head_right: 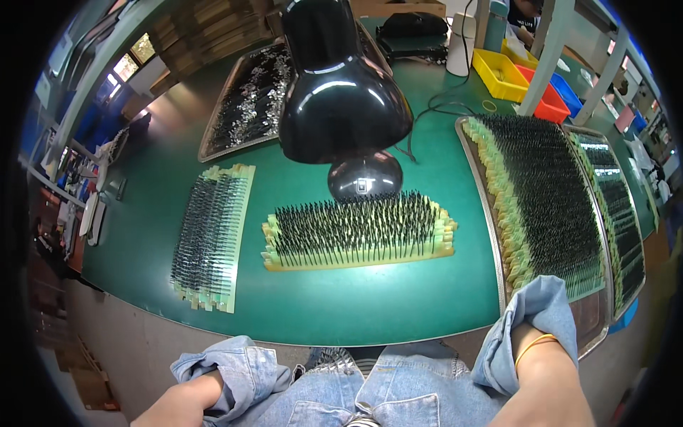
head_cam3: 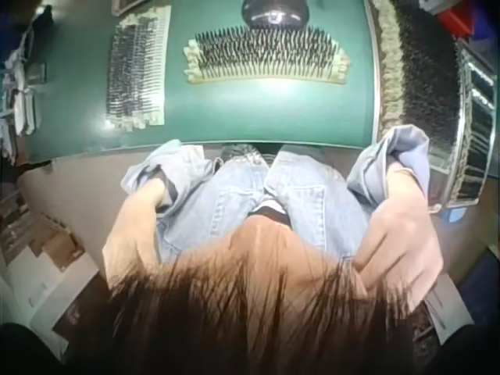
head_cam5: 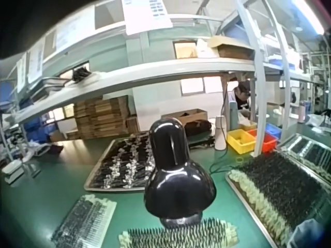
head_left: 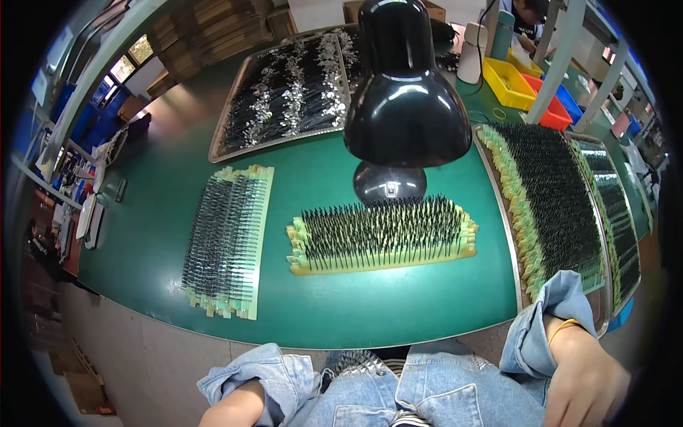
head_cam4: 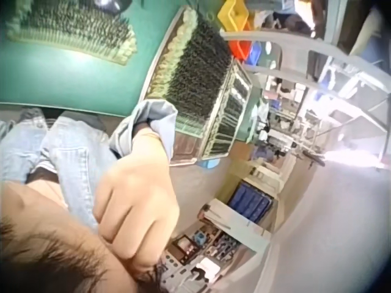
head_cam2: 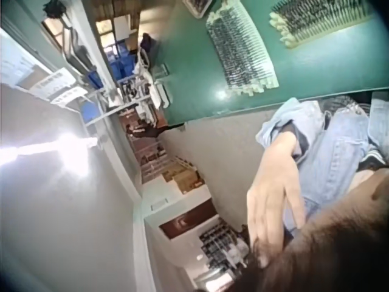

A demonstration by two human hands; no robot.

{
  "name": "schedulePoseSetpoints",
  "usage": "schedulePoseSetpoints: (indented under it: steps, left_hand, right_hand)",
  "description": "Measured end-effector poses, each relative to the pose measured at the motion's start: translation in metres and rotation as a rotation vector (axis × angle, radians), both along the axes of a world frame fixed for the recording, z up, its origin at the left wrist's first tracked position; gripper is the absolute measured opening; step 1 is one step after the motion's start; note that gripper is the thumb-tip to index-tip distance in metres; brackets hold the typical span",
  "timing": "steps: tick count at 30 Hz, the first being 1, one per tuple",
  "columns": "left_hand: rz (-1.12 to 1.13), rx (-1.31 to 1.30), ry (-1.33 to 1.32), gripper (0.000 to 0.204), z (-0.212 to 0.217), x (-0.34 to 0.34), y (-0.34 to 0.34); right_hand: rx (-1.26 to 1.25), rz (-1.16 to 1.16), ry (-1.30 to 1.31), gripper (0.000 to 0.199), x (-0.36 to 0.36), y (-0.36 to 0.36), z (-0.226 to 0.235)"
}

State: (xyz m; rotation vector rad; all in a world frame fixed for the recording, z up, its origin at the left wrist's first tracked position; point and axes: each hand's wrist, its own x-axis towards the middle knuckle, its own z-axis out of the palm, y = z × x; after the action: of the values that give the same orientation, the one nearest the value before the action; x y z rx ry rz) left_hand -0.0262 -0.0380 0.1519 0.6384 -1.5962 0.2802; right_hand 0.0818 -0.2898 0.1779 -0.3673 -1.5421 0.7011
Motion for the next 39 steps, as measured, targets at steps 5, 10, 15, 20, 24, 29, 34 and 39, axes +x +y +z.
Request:
schedulePoseSetpoints:
  steps: [5, 10, 15, 20, 24, 29, 34, 39]
  left_hand:
    - [-0.185, 0.296, 0.007, 0.022, -0.004, -0.011, 0.010]
    - [-0.262, 0.462, 0.139, 0.019, -0.030, -0.002, 0.013]
    - [0.037, 0.616, 0.451, 0.024, -0.055, 0.006, 0.046]
    - [1.646, 0.856, 0.924, 0.044, -0.126, 0.034, 0.045]
    - [2.081, 1.096, 0.665, 0.040, -0.157, 0.051, 0.048]
    - [2.062, 1.066, 0.675, 0.033, -0.169, 0.050, 0.048]
    - [2.069, 1.030, 0.616, 0.030, -0.173, 0.047, 0.042]
    - [2.078, 0.998, 0.596, 0.028, -0.175, 0.044, 0.036]
  right_hand:
    - [-0.212, 0.224, -0.301, 0.014, -0.009, 0.004, -0.013]
    - [-0.519, 0.179, -0.512, 0.014, 0.005, 0.008, -0.054]
    - [-0.879, -0.757, -0.853, 0.021, 0.027, -0.017, -0.092]
    - [-0.983, -1.539, -0.977, 0.031, 0.049, -0.027, -0.130]
    - [-1.000, -1.623, -0.905, 0.040, 0.060, -0.022, -0.147]
    - [-1.017, -1.593, -0.795, 0.040, 0.062, -0.023, -0.168]
    - [-0.955, -1.609, -0.833, 0.035, 0.065, -0.022, -0.164]
    - [-1.037, -1.575, -0.737, 0.033, 0.062, -0.029, -0.173]
